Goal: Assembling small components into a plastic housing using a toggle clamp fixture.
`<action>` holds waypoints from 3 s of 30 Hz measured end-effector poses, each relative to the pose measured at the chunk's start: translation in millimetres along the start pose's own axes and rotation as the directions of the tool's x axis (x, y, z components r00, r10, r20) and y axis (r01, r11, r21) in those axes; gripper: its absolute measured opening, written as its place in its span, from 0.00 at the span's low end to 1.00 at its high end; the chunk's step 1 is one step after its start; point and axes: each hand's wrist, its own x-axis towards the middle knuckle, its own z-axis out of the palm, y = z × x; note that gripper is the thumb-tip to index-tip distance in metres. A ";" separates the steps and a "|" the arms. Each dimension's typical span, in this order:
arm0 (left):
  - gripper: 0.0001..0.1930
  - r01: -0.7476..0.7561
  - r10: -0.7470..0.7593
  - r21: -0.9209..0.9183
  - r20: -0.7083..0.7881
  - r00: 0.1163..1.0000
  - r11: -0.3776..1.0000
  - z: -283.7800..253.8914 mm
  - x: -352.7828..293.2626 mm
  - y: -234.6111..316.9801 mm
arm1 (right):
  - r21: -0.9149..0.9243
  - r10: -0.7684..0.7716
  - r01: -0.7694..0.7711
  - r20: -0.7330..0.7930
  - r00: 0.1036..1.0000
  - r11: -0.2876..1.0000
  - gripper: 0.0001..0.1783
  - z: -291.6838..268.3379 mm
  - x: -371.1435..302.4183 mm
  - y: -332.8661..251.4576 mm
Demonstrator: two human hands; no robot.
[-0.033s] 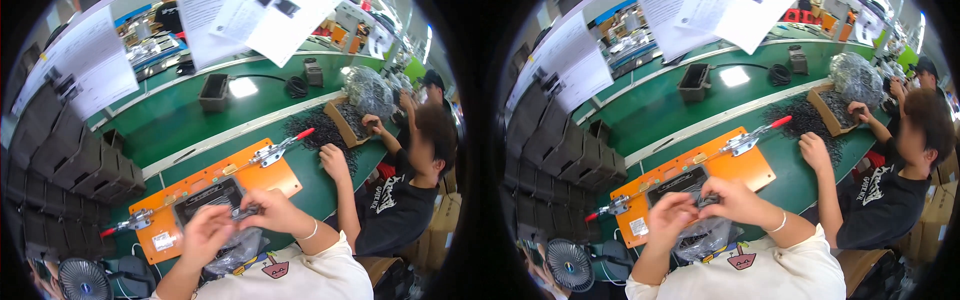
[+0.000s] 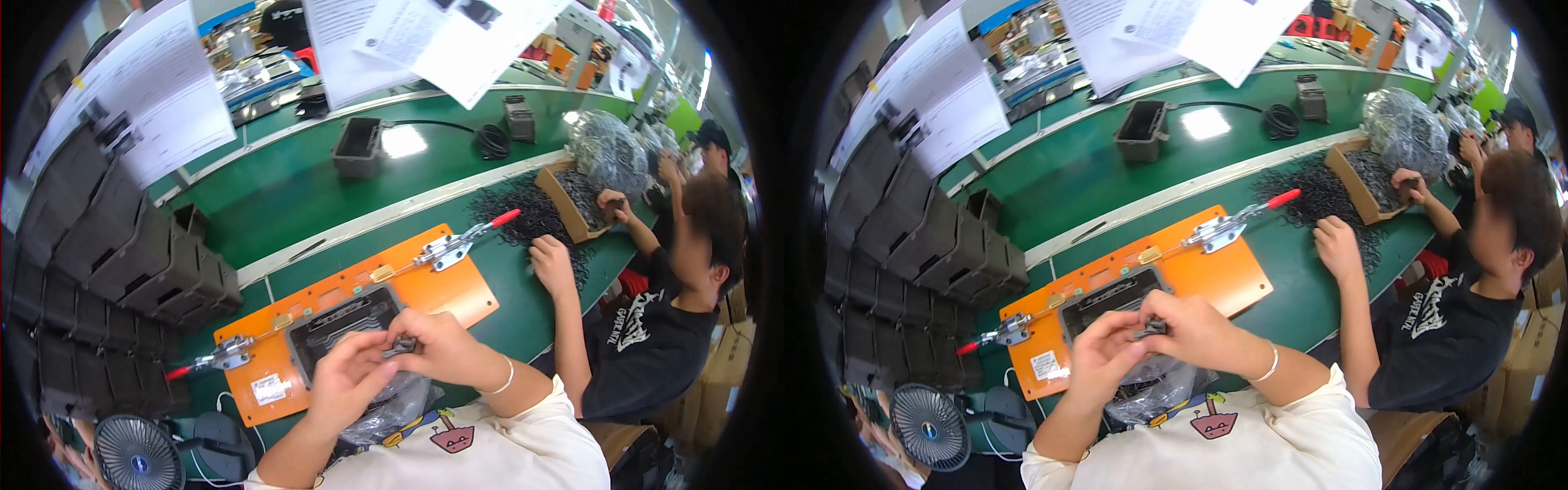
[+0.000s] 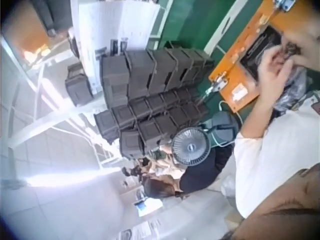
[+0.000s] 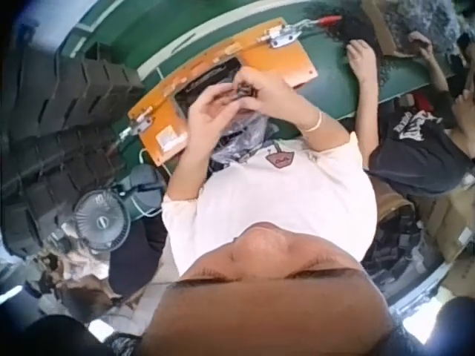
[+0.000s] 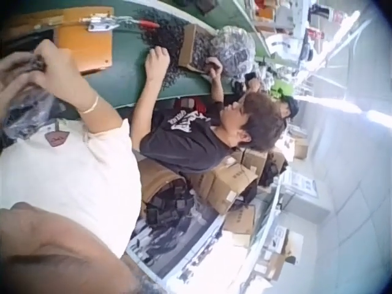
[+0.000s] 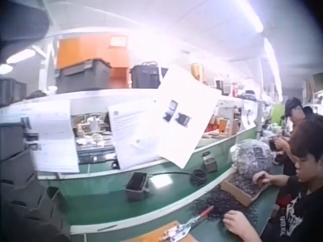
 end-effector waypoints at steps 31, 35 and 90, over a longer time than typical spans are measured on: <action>0.07 -0.071 0.103 -0.257 0.114 0.988 0.964 -64.9 -19.7 -5.0 | 0.563 0.183 -0.025 -0.227 0.957 0.826 0.11 29.9 16.1 13.3; 0.04 0.046 0.044 -0.368 0.231 0.972 0.929 -57.9 -18.7 -9.9 | 0.167 -0.209 0.223 -0.098 0.973 0.960 0.13 44.5 18.0 -8.3; 0.14 -0.167 0.172 0.041 -0.263 0.949 0.985 -92.0 0.9 20.2 | -0.865 -0.185 0.150 0.068 0.980 0.479 0.35 36.5 46.2 36.0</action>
